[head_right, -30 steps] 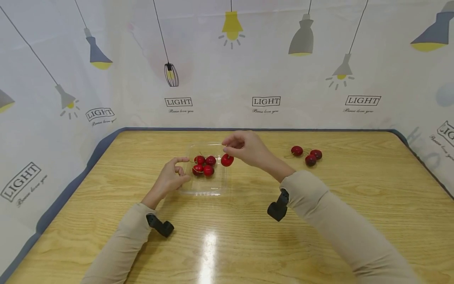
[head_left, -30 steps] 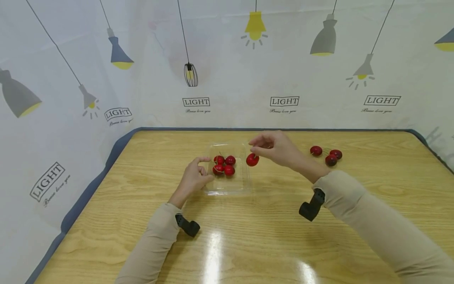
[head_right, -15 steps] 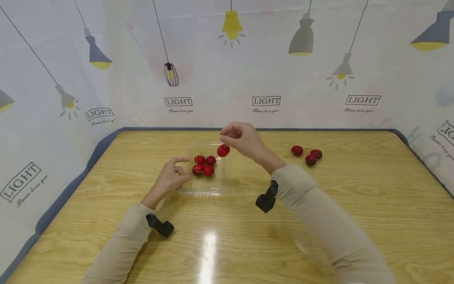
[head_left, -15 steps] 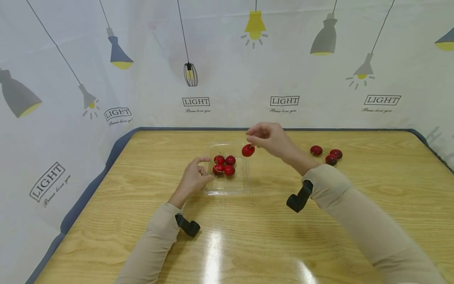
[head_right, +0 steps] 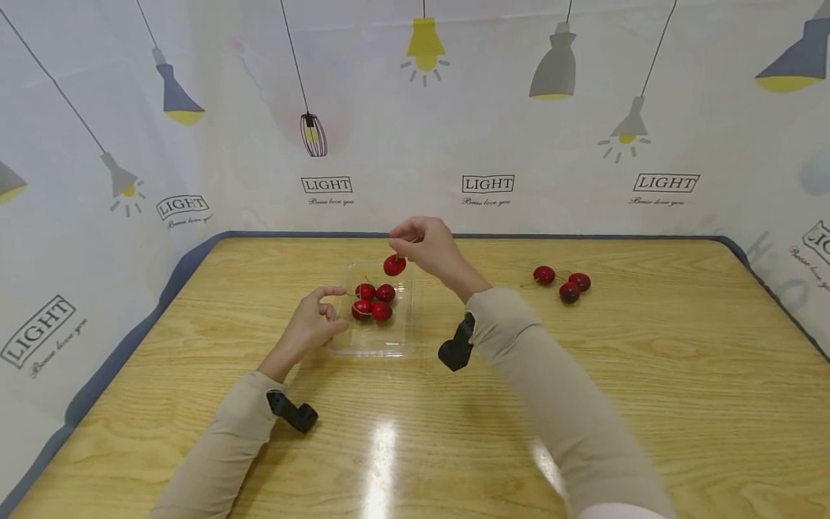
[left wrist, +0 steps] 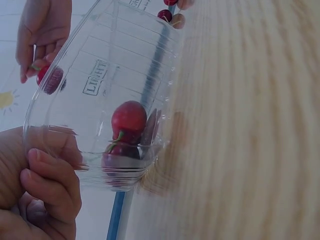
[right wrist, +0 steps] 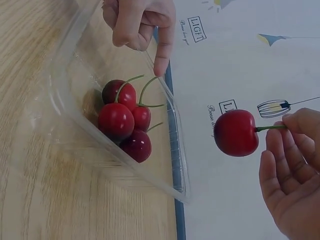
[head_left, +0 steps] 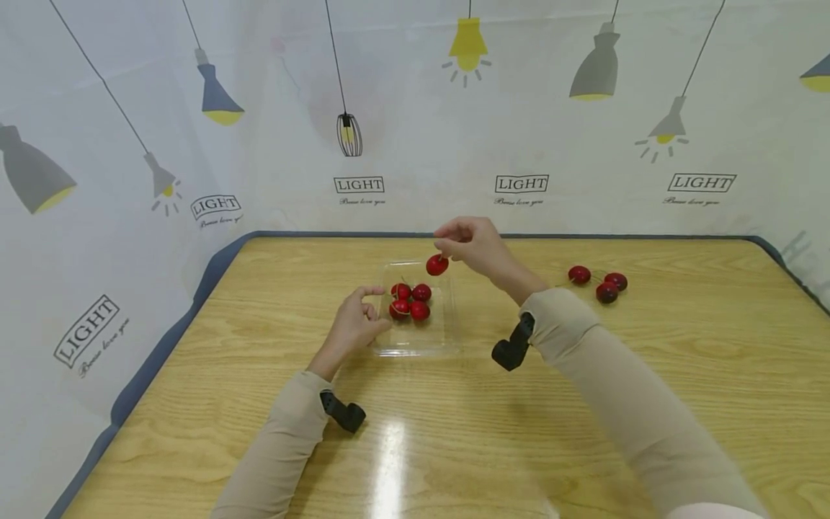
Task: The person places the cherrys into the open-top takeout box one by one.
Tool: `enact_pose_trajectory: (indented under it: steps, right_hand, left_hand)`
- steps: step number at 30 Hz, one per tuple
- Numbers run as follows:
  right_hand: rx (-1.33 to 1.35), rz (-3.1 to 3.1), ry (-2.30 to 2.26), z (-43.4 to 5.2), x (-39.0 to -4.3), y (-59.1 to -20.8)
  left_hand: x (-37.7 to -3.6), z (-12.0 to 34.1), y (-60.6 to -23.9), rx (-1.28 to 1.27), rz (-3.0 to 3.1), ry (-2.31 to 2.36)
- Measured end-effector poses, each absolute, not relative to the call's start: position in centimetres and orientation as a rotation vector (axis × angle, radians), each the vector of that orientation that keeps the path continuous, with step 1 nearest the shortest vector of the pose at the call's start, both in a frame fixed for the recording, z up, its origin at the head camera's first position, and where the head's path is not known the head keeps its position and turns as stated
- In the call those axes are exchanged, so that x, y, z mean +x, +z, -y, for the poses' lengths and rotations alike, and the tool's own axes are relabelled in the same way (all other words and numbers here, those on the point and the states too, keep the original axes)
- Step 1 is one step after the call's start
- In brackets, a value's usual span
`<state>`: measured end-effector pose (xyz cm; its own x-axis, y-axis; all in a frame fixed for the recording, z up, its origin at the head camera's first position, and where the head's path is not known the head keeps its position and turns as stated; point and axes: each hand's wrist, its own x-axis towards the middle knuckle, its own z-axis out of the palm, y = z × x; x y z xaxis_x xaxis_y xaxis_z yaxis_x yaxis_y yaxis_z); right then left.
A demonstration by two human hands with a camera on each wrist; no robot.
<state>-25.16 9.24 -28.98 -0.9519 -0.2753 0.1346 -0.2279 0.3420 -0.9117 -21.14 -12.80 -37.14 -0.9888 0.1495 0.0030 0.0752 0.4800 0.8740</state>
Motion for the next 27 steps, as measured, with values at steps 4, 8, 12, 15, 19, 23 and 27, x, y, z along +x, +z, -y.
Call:
enact_pose_trajectory:
  steps: [4,8,12,15,19,23,27]
  right_hand:
    - [-0.451,-2.545,-1.706,-8.5,-25.7,-29.5]
    - [-0.436,-2.579,-1.664,-7.7,-26.0,-30.3]
    - [-0.397,-2.621,-1.613,-7.2,-26.2,-30.9]
    - [-0.37,-2.637,-1.599,-6.8,-26.5,-31.2]
    - [-0.363,-2.651,-1.579,-6.3,-26.7,-31.7]
    - [-0.362,-2.661,-1.546,-5.9,-26.7,-32.3]
    - [-0.338,-2.663,-1.53,-5.5,-26.9,-32.7]
  left_hand:
    - [-21.1,12.9,-37.2,0.202,-2.638,1.554]
    - [-21.2,12.9,-37.3,0.196,-2.629,1.561]
    - [-21.2,12.8,-37.2,0.193,-2.631,1.557]
    - [-21.2,12.8,-37.2,0.187,-2.628,1.563]
    - [-21.2,12.8,-37.2,0.184,-2.621,1.574]
    - [-21.3,12.8,-37.3,0.179,-2.628,1.569]
    - [-21.3,12.8,-37.4,0.176,-2.64,1.558]
